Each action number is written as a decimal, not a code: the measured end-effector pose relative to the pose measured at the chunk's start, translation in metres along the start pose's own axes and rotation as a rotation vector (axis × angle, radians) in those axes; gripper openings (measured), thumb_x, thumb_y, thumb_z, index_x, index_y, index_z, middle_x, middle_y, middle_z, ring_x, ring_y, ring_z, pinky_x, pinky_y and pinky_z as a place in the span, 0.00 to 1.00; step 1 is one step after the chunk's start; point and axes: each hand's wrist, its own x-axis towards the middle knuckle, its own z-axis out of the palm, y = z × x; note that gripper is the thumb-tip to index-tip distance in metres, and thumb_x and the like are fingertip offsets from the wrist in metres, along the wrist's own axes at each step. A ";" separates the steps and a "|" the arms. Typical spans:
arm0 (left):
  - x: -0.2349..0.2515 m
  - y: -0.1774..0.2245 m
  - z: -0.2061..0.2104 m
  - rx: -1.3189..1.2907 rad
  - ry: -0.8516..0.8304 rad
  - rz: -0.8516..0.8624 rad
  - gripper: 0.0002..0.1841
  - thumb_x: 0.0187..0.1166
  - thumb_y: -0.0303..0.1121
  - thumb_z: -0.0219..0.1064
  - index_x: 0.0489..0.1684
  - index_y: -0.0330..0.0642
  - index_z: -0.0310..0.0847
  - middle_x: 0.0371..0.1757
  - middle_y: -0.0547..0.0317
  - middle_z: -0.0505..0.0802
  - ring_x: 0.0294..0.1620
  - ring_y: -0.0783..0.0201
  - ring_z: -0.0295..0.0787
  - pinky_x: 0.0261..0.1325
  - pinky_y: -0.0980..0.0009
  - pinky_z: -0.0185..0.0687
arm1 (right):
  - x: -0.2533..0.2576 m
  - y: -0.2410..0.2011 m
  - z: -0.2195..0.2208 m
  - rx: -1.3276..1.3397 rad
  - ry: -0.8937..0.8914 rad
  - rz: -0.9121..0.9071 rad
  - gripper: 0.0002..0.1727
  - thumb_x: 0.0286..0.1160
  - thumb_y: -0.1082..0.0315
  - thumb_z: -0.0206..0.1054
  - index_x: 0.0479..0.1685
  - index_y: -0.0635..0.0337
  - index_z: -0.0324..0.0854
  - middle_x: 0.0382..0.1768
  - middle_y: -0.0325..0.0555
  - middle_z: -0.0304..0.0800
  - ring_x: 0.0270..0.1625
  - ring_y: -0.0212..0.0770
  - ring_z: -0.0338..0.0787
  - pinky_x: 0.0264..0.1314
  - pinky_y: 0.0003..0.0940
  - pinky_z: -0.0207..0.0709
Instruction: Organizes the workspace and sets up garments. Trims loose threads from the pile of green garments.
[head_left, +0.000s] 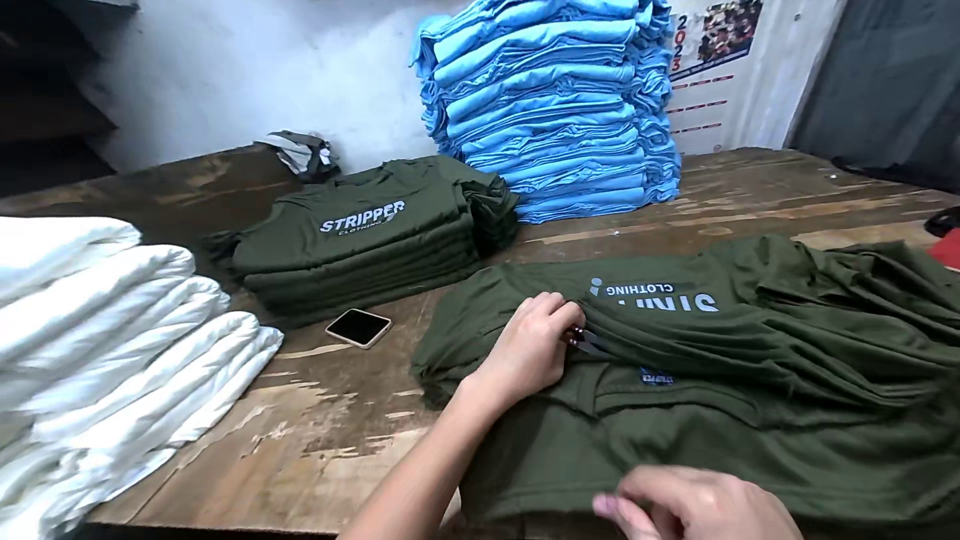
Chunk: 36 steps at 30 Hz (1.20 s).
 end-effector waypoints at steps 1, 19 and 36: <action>-0.006 0.003 -0.006 -0.034 -0.003 0.006 0.15 0.66 0.28 0.74 0.52 0.47 0.89 0.45 0.60 0.89 0.51 0.59 0.86 0.56 0.58 0.83 | 0.005 -0.005 0.010 -0.031 0.186 -0.008 0.17 0.74 0.48 0.73 0.33 0.52 0.95 0.23 0.42 0.92 0.26 0.43 0.91 0.28 0.47 0.83; -0.050 0.004 -0.039 -0.284 0.004 -0.009 0.09 0.77 0.41 0.75 0.51 0.56 0.94 0.48 0.75 0.93 0.55 0.72 0.85 0.63 0.65 0.79 | 0.027 0.043 0.056 0.364 0.475 -0.394 0.20 0.78 0.44 0.66 0.20 0.42 0.86 0.39 0.31 0.94 0.52 0.34 0.86 0.66 0.41 0.71; -0.054 0.006 -0.038 -0.192 0.012 0.068 0.06 0.79 0.42 0.73 0.42 0.61 0.97 0.44 0.79 0.94 0.53 0.73 0.84 0.61 0.66 0.74 | 0.045 0.041 0.071 0.247 0.900 -0.174 0.19 0.82 0.51 0.62 0.22 0.46 0.83 0.38 0.34 0.91 0.48 0.33 0.86 0.57 0.37 0.75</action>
